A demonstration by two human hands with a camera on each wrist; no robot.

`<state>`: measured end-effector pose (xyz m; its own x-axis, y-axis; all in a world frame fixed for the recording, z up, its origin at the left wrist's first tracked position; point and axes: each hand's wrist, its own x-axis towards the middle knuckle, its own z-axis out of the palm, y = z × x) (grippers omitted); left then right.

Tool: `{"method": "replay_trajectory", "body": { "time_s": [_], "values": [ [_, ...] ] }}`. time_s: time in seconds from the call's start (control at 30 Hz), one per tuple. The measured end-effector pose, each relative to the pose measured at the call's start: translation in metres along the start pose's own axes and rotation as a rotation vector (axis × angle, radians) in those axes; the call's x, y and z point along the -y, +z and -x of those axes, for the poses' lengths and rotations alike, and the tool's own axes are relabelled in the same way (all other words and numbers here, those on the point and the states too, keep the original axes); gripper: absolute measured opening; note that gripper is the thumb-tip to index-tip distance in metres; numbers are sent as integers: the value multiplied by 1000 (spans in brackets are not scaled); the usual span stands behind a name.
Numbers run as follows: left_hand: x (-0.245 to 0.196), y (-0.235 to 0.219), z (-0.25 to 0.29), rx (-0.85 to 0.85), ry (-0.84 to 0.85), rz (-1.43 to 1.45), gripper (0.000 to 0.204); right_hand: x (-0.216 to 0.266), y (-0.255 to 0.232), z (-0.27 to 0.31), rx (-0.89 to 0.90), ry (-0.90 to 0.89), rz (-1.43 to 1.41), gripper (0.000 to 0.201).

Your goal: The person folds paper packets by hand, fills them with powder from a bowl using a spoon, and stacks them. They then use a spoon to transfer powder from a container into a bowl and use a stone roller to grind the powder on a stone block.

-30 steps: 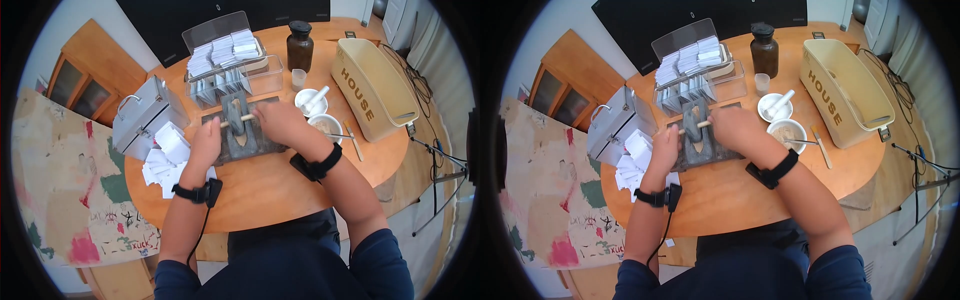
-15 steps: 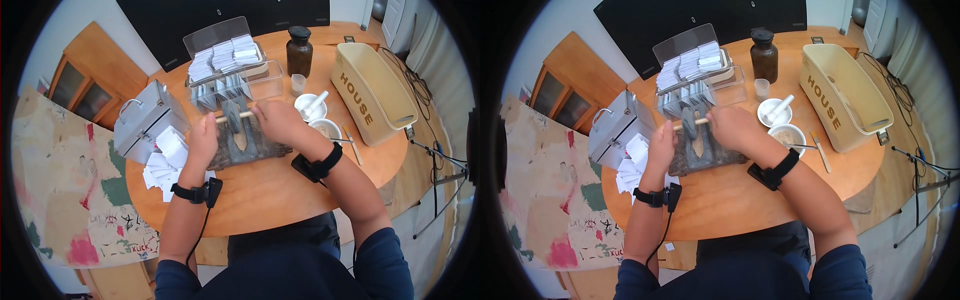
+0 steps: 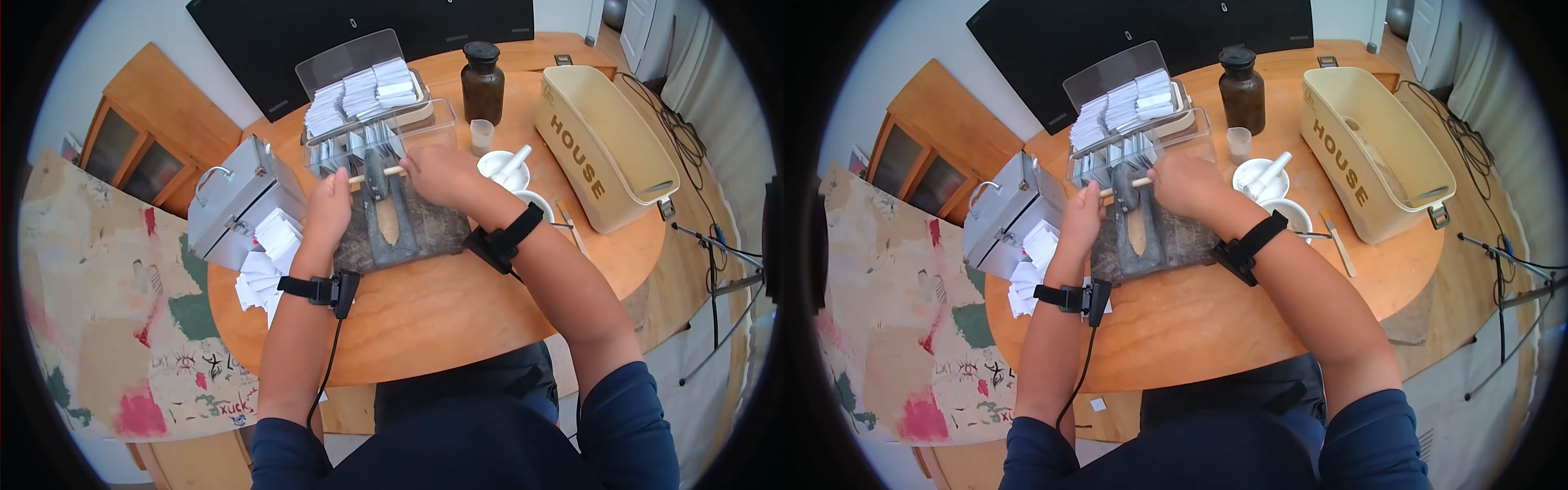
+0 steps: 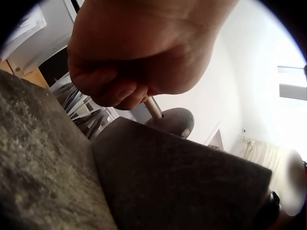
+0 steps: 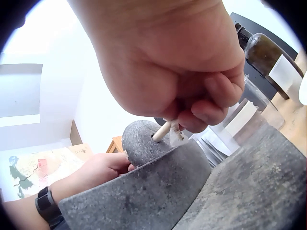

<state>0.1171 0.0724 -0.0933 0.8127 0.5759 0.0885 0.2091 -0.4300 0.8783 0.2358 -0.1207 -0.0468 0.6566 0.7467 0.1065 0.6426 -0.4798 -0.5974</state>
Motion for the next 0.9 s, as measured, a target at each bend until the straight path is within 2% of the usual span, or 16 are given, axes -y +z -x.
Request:
{"method": "replay_trajectory", "body": {
  "time_s": [0.13, 0.2, 0.3, 0.37, 0.5, 0.57, 0.67, 0.77, 0.9],
  "values": [
    [7, -5, 28, 77, -20, -205, 49, -9, 9, 13, 67, -45, 24, 35],
    [8, -3, 35, 64, -15, -130, 51, -6, 8, 22, 133, -38, 86, 36],
    [9, -5, 33, 45, -28, -116, 50, -2, 7, 18, 72, -62, 64, 35],
    [4, -6, 20, -4, 32, -27, 50, 1, 3, 10, 31, -63, 52, 35],
    [-4, -3, 9, -17, -12, 22, 49, 0, -1, -1, -5, -59, 46, 35],
    [5, 2, 7, -11, 53, -150, 48, -7, 3, -1, 4, -70, 72, 36],
    [13, 0, 19, 34, 85, -247, 48, -15, 12, 12, 29, -67, 54, 37],
    [0, -5, 51, 118, -34, -223, 48, -8, 5, 30, 93, -42, 42, 36],
    [-5, -5, 60, 162, -96, -160, 47, -3, 0, 32, 144, -64, 112, 35]
  ]
}}
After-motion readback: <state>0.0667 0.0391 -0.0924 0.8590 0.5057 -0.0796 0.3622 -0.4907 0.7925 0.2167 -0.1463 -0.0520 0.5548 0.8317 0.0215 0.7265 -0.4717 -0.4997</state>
